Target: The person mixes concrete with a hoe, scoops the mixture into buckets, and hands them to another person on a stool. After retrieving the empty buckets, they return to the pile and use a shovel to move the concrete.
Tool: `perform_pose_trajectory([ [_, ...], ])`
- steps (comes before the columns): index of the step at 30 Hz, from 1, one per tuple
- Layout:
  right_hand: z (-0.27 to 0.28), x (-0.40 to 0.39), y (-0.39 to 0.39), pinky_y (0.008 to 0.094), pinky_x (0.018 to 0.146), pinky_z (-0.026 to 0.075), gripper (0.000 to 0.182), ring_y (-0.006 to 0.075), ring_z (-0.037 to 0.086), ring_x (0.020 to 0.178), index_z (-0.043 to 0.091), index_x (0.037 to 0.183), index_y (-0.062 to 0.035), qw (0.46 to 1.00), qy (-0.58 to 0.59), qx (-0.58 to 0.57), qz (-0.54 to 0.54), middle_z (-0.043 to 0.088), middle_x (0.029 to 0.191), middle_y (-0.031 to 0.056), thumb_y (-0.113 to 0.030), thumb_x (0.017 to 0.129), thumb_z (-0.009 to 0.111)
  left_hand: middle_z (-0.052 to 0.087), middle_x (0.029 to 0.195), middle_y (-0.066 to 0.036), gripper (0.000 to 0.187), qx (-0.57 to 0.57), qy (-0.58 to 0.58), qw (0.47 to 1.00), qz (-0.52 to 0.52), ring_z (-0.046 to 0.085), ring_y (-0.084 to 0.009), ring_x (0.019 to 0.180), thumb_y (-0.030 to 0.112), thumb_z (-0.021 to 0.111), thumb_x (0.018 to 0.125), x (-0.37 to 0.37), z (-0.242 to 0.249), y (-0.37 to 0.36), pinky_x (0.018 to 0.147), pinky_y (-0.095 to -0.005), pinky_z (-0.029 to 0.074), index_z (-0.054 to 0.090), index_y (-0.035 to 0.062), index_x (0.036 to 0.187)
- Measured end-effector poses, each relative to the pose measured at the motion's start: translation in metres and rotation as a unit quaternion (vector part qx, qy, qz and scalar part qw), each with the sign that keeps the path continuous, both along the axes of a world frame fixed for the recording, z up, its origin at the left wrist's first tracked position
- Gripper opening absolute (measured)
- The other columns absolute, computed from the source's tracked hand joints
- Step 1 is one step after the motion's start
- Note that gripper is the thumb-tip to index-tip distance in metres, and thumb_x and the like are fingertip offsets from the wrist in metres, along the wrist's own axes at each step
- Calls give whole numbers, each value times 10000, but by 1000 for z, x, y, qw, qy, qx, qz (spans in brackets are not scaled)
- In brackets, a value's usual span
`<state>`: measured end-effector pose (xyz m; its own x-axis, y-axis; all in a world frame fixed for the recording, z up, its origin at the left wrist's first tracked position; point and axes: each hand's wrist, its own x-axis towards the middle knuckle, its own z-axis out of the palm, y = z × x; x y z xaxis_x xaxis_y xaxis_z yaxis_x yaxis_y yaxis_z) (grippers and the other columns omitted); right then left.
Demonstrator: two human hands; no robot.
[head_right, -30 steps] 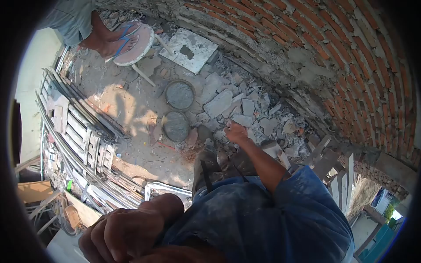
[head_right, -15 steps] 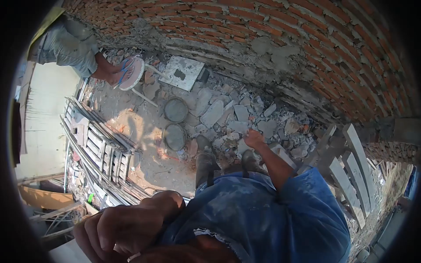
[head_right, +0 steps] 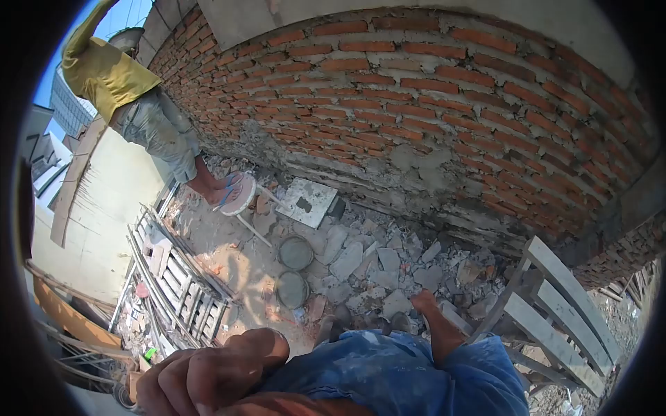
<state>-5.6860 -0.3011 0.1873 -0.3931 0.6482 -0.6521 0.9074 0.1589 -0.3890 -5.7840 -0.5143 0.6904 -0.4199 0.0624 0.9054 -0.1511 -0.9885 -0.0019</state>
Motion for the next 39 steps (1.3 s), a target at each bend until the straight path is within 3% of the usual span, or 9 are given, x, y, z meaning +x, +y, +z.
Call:
perform_pose_trajectory([
  [2,-8,10,0,391,905,427,581,343,545,1055,537,1117,28,1000,18,-12,-4,573,1104,227,-400,728,594,475,681,22,206,-16,118,992,-31,478,-94,636,76,639,747,-20,-14,-9,806,-289,353,458,143,674],
  [8,-43,47,17,402,900,429,555,368,535,1062,556,1059,74,998,36,-3,-48,558,1102,263,-382,743,575,511,824,-83,365,-423,51,892,155,493,-208,812,430,592,743,-74,-83,0,835,-349,339,431,103,719],
  [16,-134,74,26,394,847,462,496,367,602,928,591,958,98,991,66,-106,-51,626,937,247,-344,737,542,537,748,-11,94,-773,-64,598,204,482,-78,709,122,550,819,-117,-332,-106,651,-226,393,500,44,801],
  [19,-157,57,24,375,635,517,320,263,654,661,597,644,74,999,51,11,-5,629,647,192,-234,730,575,541,745,-4,108,-808,-8,550,209,499,-86,736,138,538,827,-103,-332,-121,687,-231,402,533,32,807],
  [23,-127,19,7,367,619,523,283,255,654,651,585,649,70,983,66,164,50,631,672,185,-195,745,562,522,684,9,164,-818,3,517,252,469,-68,662,176,608,809,-124,-333,-134,608,-228,389,518,46,766],
  [25,-122,-8,6,371,608,526,281,270,652,650,582,709,69,994,112,-13,5,635,712,188,-207,756,567,509,667,9,168,-815,-11,521,255,462,-69,647,179,609,802,-145,-346,-145,594,-232,385,517,45,761],
  [32,-75,-97,-39,360,574,501,327,232,643,645,618,810,58,990,77,-70,100,645,715,151,-265,753,626,450,629,34,173,-827,-26,489,275,400,-56,590,193,609,811,-192,-384,-203,531,-232,344,508,64,757],
  [34,-134,-113,-46,348,598,492,316,218,640,651,638,807,29,985,136,-41,97,651,715,127,-282,750,636,456,635,30,171,-842,-35,479,245,402,-60,599,195,606,814,-202,-402,-219,543,-239,350,511,64,759],
  [39,-40,-138,-86,359,690,478,321,240,631,714,649,807,-21,986,83,-85,120,655,749,123,-332,748,599,482,644,15,172,-859,3,462,220,418,-69,624,202,600,820,-201,-450,-233,570,-255,371,518,60,765],
])
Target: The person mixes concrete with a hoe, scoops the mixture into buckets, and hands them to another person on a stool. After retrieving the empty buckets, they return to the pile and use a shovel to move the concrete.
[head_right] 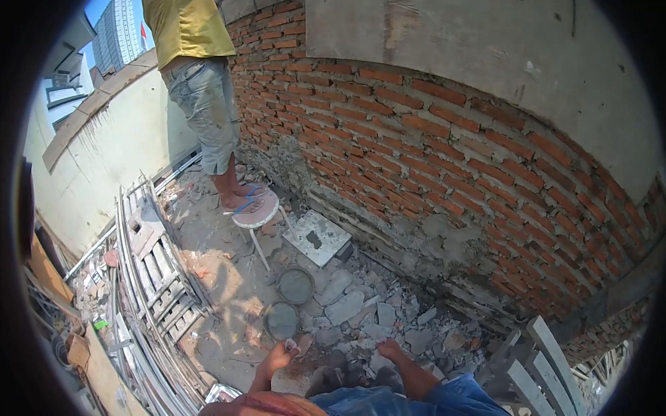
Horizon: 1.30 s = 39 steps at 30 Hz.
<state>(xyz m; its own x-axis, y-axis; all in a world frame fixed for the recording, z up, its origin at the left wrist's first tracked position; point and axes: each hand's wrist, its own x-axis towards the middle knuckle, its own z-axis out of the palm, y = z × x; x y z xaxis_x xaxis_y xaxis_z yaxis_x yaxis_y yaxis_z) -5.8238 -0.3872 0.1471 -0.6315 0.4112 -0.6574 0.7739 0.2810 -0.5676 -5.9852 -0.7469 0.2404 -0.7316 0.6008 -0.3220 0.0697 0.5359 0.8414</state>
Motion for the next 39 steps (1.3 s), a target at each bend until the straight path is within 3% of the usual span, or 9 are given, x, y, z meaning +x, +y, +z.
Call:
perform_pose_trajectory([
  [8,1,56,24,385,756,463,367,299,613,865,647,904,-43,981,12,108,160,646,866,159,-369,749,586,594,703,-66,207,-27,65,997,22,563,-176,701,231,601,787,65,2,34,646,-326,434,571,26,795],
  [12,77,112,72,376,733,469,333,299,616,812,635,911,-41,980,171,97,34,644,860,155,-329,753,580,623,747,-110,235,-140,25,982,-124,593,-222,741,257,597,779,111,-1,56,675,-349,445,586,24,812],
  [13,123,132,81,338,658,472,274,216,612,694,621,890,-23,984,163,52,-44,641,782,102,-258,765,559,617,748,-103,230,-121,14,980,-157,587,-210,743,254,591,783,124,10,70,683,-340,444,582,27,818],
  [14,132,152,91,292,598,459,199,139,580,619,612,876,-17,936,301,-81,-166,614,720,54,-168,775,532,611,750,-96,224,-104,0,976,-191,580,-198,745,251,586,787,141,17,77,692,-330,443,579,31,824],
  [18,212,226,139,269,560,470,153,126,566,607,576,889,-1,839,402,-87,-357,582,700,41,-111,791,538,614,770,-76,224,-85,-19,960,-265,576,-174,738,257,579,809,171,17,122,681,-314,447,572,45,883],
  [24,275,351,172,253,613,442,207,126,570,649,581,897,-1,757,458,102,-456,591,741,42,-188,827,525,558,705,-28,121,-102,-118,932,-326,506,-101,660,131,564,819,189,16,177,612,-281,427,545,12,832],
  [26,271,391,182,263,625,449,218,123,569,653,587,879,-1,751,419,188,-475,596,738,53,-198,799,537,549,694,-19,111,-89,-75,928,-355,500,-93,655,123,564,818,195,23,190,606,-279,423,545,14,824],
  [30,245,459,200,383,767,465,300,303,603,861,616,969,-29,751,207,394,-487,622,916,156,-258,783,565,512,659,2,122,-146,-72,922,-351,464,-81,636,146,570,814,200,44,213,588,-264,401,545,27,804],
  [39,183,555,232,458,1049,194,470,257,387,1219,473,1257,-222,755,-106,596,-251,374,1354,52,-447,845,494,498,702,2,153,-198,-57,890,-406,429,-79,664,179,548,827,218,37,232,606,-251,379,546,26,821],
])
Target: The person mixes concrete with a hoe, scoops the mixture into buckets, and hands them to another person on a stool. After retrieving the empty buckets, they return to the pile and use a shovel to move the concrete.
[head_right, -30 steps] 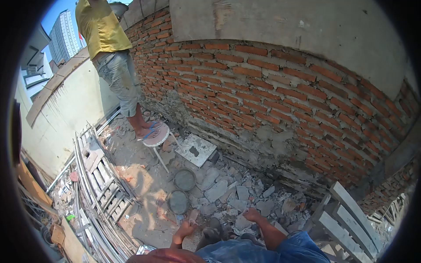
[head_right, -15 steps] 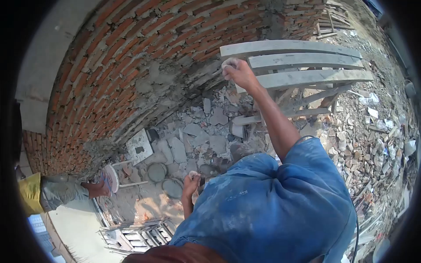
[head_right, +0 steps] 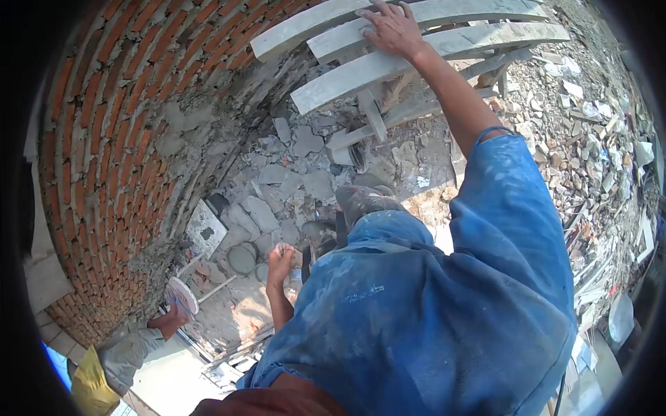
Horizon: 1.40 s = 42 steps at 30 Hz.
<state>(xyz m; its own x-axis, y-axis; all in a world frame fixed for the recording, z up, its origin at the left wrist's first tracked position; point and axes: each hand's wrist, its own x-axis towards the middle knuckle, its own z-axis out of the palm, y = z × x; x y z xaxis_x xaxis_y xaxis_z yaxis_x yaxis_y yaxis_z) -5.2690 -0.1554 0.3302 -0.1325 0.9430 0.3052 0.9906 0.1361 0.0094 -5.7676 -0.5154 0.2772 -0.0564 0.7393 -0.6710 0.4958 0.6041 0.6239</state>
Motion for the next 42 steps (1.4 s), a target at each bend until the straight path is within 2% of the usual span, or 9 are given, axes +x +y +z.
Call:
perform_pose_trajectory([
  [3,1,-4,-18,460,950,364,412,315,471,1137,541,1180,-103,996,50,54,44,525,1185,175,-341,854,461,517,715,3,138,-28,-35,998,44,455,-84,664,170,545,827,9,-1,-6,606,-249,385,553,33,832],
  [14,4,2,-10,469,1038,233,473,321,315,1261,501,1231,-118,987,151,-56,29,419,1309,165,-376,836,473,602,718,13,171,-240,-86,916,309,540,-74,560,309,556,827,13,-21,-144,435,-209,297,553,150,888],
  [15,3,2,-10,468,1037,233,475,318,316,1259,498,1233,-119,988,143,-54,27,419,1310,163,-377,836,474,618,876,-31,286,-249,30,958,140,590,-120,734,370,470,878,30,-9,-129,531,-288,427,543,128,1011],
  [18,8,1,-9,466,1035,234,478,311,319,1254,494,1237,-121,989,131,-66,31,418,1312,157,-379,835,479,512,1190,-132,480,-177,-211,903,330,520,-257,1084,372,277,939,74,16,-95,912,-386,438,404,43,1265],
  [26,4,1,-7,445,968,320,450,268,418,1169,537,1187,-90,993,101,-5,61,507,1203,157,-361,827,517,530,1175,-132,511,-46,-315,884,342,535,-258,1060,411,319,929,100,-36,-122,907,-381,435,413,32,1258],
  [30,-17,9,4,434,1020,217,486,278,342,1231,475,1258,-210,997,57,6,55,440,1300,66,-470,848,476,559,1136,-105,502,-270,-409,745,451,524,-229,1059,414,310,935,150,-81,-153,941,-328,391,468,28,1216],
  [32,-6,3,3,442,1017,214,486,301,340,1231,497,1233,-158,996,72,-10,55,440,1298,99,-438,836,474,566,1107,-58,441,-98,-255,950,149,547,-181,1005,363,406,911,182,-33,-130,880,-308,432,465,74,1239],
  [37,-8,-3,1,470,1028,203,494,302,308,1255,459,1263,-157,996,74,-15,50,421,1304,105,-418,843,457,521,1165,-49,419,-56,-478,755,446,500,-173,1072,327,456,916,208,-70,-103,887,-375,439,434,79,1254],
  [42,-2,-7,-7,474,1031,199,502,296,303,1260,432,1288,-159,994,77,-19,78,402,1326,100,-399,848,461,556,1109,-65,388,167,-180,828,504,548,-189,1021,246,486,903,251,-69,-86,873,-363,446,433,93,1256],
])
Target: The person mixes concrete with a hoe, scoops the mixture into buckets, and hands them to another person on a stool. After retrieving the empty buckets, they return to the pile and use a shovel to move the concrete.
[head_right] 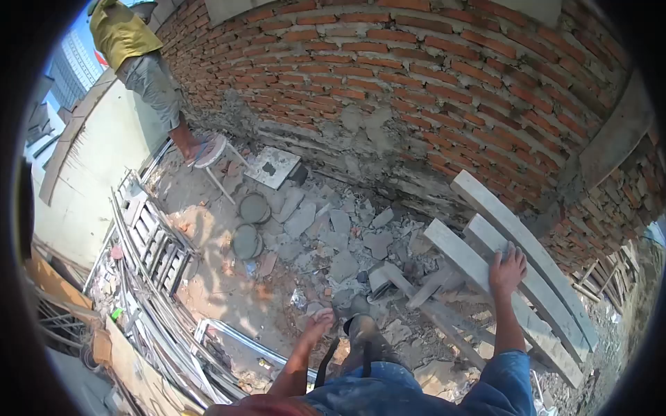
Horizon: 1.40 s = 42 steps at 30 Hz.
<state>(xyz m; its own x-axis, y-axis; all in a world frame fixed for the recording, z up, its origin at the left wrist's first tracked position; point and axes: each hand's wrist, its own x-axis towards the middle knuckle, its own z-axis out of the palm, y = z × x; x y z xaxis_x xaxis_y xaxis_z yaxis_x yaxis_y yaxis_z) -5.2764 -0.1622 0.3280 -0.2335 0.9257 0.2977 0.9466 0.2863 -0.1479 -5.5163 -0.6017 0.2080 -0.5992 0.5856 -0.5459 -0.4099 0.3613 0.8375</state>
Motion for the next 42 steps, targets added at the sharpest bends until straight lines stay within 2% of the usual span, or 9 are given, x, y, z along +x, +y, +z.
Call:
perform_pose_trajectory([
  [3,5,-3,-7,482,1028,206,504,298,299,1265,429,1290,-148,999,15,-36,-28,392,1334,107,-390,850,463,564,1112,-67,365,85,-148,985,-3,571,-162,964,230,504,897,10,64,-31,834,-302,434,459,93,1232],
  [6,14,1,-12,490,1027,211,503,305,292,1270,428,1287,-136,999,17,-40,-27,385,1339,114,-386,852,459,538,1159,-101,363,129,-1,991,45,569,-214,997,194,473,899,-1,133,-40,858,-333,427,435,53,1232],
  [12,16,3,-15,500,1024,216,526,315,284,1276,416,1301,-118,998,20,-54,-24,386,1333,126,-398,857,451,504,1164,-155,538,342,200,908,133,501,-268,1100,334,565,829,30,304,-11,932,-386,383,390,-1,1213],
  [16,16,4,-14,508,1022,213,522,316,288,1273,427,1290,-109,998,16,-52,-17,391,1329,130,-398,857,449,465,1186,-185,569,508,362,781,36,479,-321,1110,375,571,820,76,387,-8,978,-424,339,377,24,1223],
  [21,16,5,-14,518,1010,224,516,310,313,1253,440,1278,-105,999,27,-39,-12,416,1304,129,-396,852,453,495,1075,-134,570,555,520,643,88,471,-339,1114,422,666,768,133,454,-20,971,-496,330,416,128,1188],
  [23,20,4,-16,517,1006,229,513,308,320,1245,441,1278,-107,999,25,-40,-8,422,1296,128,-395,853,452,502,1050,-104,549,551,548,616,128,475,-340,1106,422,671,768,151,468,-23,973,-511,329,420,171,1186],
  [26,20,6,-16,516,1001,237,508,306,330,1234,442,1277,-111,999,24,-36,-7,430,1282,125,-393,854,450,425,1243,-37,822,513,612,599,56,371,-307,1234,464,756,653,164,474,-34,1003,-530,260,323,192,1296],
  [30,14,8,-13,526,1004,228,506,308,321,1242,430,1280,-115,999,35,-37,2,428,1278,127,-387,854,455,426,1223,-19,925,487,597,635,58,364,-302,1244,412,864,501,190,466,-31,1012,-571,229,350,239,1251],
  [42,7,18,-6,565,1017,202,539,337,260,1291,370,1315,-107,996,45,-74,28,350,1349,163,-376,858,469,406,1215,-16,944,533,582,612,40,346,-294,1250,344,871,511,269,461,17,1029,-562,215,319,246,1271],
])
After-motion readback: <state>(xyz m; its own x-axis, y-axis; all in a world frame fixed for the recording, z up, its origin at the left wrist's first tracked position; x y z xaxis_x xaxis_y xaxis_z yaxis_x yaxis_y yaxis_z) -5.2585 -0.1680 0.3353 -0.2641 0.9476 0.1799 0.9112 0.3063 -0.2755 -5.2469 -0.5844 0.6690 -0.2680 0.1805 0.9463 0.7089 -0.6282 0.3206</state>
